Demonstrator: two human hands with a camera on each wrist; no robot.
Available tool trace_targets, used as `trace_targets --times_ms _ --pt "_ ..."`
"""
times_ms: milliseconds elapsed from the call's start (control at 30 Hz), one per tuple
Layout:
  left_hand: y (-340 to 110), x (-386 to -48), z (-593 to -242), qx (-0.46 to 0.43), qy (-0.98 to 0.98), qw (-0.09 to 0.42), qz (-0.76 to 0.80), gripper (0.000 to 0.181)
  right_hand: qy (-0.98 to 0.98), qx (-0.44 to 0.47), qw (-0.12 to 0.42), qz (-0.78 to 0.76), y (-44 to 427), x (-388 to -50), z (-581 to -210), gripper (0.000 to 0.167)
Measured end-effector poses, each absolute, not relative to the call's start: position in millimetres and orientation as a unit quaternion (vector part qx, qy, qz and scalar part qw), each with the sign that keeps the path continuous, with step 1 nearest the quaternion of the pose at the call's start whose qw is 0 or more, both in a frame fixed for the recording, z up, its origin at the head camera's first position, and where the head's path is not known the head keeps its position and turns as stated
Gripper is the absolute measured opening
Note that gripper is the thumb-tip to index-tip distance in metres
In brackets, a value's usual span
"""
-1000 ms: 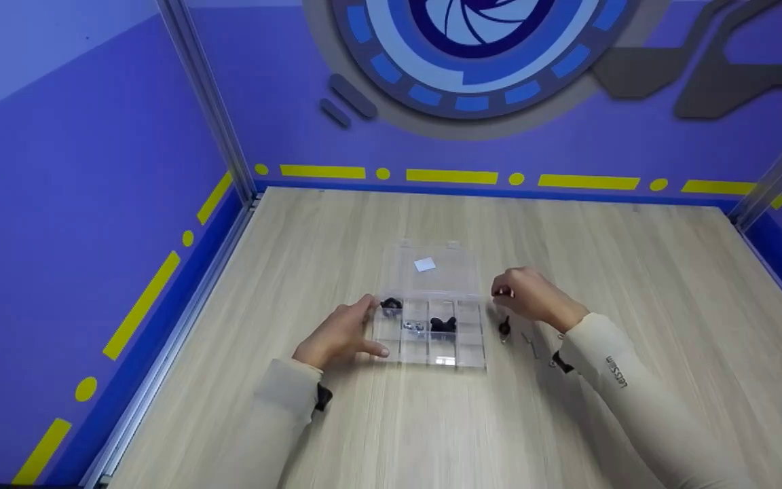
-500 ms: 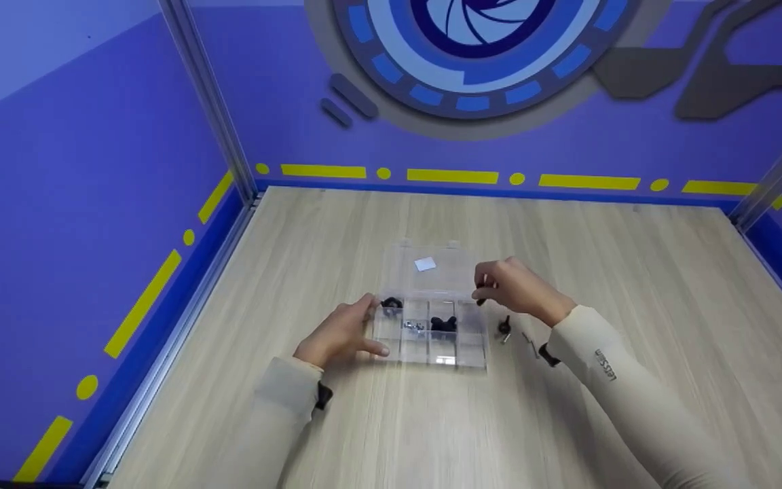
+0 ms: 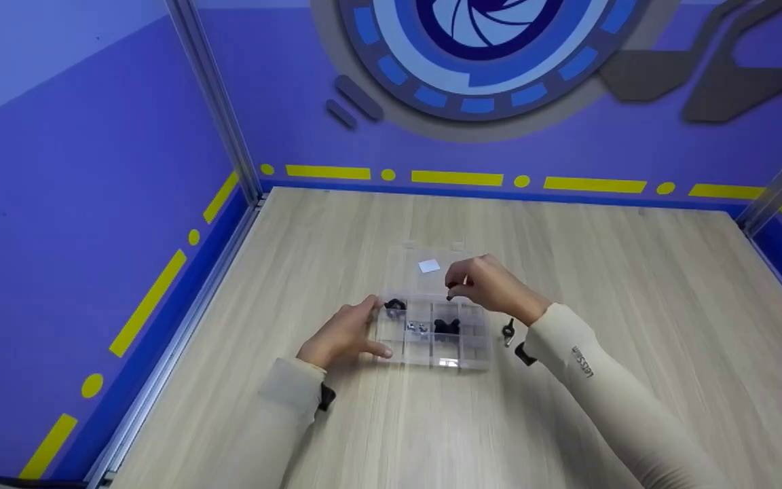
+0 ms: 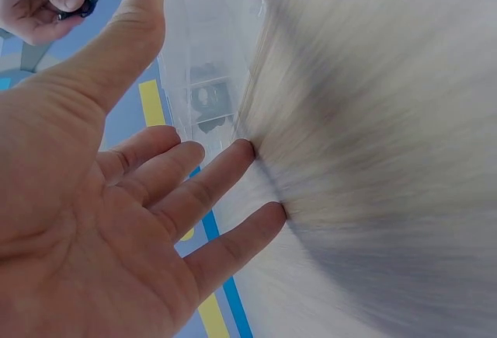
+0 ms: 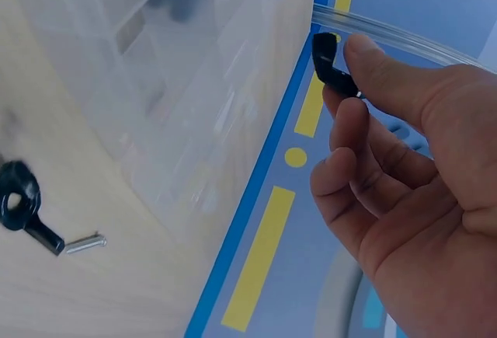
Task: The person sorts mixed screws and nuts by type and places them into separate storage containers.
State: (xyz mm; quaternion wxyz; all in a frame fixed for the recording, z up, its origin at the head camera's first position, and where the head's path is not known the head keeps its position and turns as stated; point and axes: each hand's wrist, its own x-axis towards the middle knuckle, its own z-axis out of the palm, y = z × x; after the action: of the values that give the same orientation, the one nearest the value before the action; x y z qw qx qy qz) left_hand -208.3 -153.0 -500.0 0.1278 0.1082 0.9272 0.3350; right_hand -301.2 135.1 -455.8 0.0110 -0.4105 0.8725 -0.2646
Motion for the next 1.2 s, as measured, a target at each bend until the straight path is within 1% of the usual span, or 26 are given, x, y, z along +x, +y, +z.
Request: trace_targets --times_ms 167,300,467,700,867,1067,1200 --pt "-152 -209 -500 0.110 0.928 0.126 0.334 0.082 0.865 -0.432 -0.003 -0.255 126 -301 -454 0.011" --pt "-152 -210 -500 0.108 0.930 0.122 0.329 0.080 0.860 -0.448 -0.019 -0.244 117 -301 -454 0.009" --pt "-153 -210 -500 0.110 0.931 0.118 0.327 0.079 0.853 -0.459 -0.016 -0.247 103 -300 -454 0.009" --pt "-153 -209 -500 0.109 0.929 0.121 0.332 0.080 0.831 -0.488 -0.028 -0.267 83 -299 -462 0.005" --pt "-153 -209 -500 0.106 0.929 0.124 0.333 0.083 0.830 -0.479 -0.028 -0.283 71 -298 -466 0.006" --pt "-153 -209 -500 0.111 0.925 0.121 0.343 0.082 0.831 -0.468 -0.021 -0.300 62 -297 -471 0.017" --pt "-154 -209 -499 0.113 0.925 0.119 0.344 0.083 0.835 -0.460 -0.020 -0.301 60 -298 -472 0.017"
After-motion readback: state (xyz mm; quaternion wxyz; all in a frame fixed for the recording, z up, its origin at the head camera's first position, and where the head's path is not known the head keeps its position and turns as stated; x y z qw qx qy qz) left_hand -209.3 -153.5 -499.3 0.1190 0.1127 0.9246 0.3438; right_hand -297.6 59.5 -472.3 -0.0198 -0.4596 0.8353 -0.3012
